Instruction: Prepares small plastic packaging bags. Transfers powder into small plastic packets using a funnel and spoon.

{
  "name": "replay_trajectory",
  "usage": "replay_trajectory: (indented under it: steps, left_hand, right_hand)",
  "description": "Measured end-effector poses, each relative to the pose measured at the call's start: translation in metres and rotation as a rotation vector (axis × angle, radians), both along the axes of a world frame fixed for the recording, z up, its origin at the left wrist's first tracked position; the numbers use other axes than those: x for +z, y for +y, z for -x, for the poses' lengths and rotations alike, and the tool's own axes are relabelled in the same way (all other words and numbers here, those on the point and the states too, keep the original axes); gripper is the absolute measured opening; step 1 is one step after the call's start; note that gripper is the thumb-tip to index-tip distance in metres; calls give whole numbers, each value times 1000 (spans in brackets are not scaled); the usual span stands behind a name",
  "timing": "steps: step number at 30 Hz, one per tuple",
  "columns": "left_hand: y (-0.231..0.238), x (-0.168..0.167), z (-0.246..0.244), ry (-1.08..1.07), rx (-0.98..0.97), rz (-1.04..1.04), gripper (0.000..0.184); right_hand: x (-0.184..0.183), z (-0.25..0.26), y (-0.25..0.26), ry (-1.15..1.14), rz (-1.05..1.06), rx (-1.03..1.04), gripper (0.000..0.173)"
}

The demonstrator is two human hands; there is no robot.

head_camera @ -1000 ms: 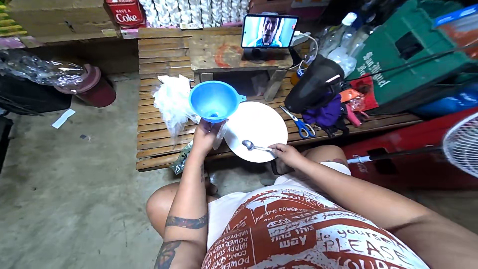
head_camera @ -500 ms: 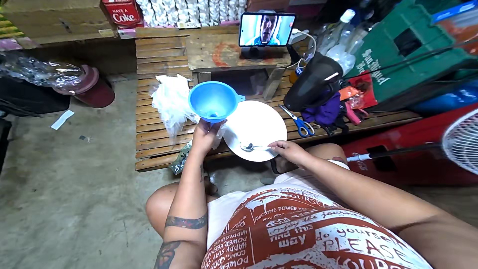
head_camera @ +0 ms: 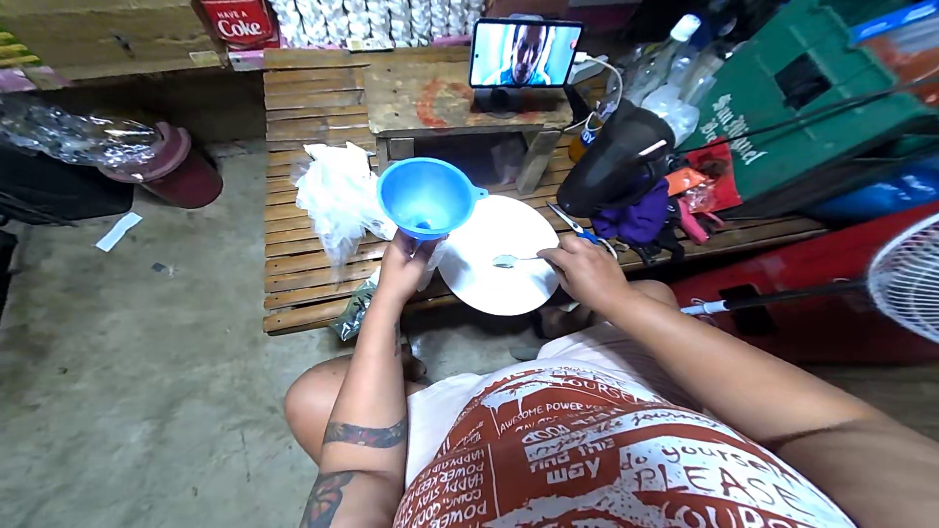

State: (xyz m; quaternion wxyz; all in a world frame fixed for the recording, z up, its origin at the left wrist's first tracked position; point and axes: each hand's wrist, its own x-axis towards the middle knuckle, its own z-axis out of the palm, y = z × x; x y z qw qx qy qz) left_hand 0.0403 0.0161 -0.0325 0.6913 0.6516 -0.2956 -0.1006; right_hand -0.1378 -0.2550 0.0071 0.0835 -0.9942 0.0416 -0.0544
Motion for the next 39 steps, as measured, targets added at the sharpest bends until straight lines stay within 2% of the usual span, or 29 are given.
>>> replay_trajectory:
  steps: [2, 5, 10, 15, 19, 25, 33, 39]
  left_hand:
    - [1, 1, 0, 7, -2, 0, 37]
    - [1, 7, 2, 20, 3, -23, 39]
    - [1, 9, 3, 34, 2, -20, 39]
    - [0, 4, 2, 35, -6, -8, 39]
    - [0, 5, 2, 33, 1, -16, 39]
    - [-1, 3, 1, 28, -9, 6, 39]
    - [-1, 1, 1, 23, -10, -4, 37]
    - [2, 0, 0, 9, 6, 7, 36]
  right_hand:
    - [-3, -2, 1, 41, -122, -113, 22]
    - [-5, -4, -1, 173, -431, -289, 23]
    - [-13, -1, 9, 375, -834, -430, 24]
    - [-21, 6, 36, 619, -1144, -548, 24]
    - [-29, 10, 41, 670, -1260, -619, 24]
    - [-38, 7, 25, 538, -1333, -806, 27]
    - [-38, -5, 50, 618, -1471, -750, 26]
    - [-47, -1, 25, 518, -1480, -844, 26]
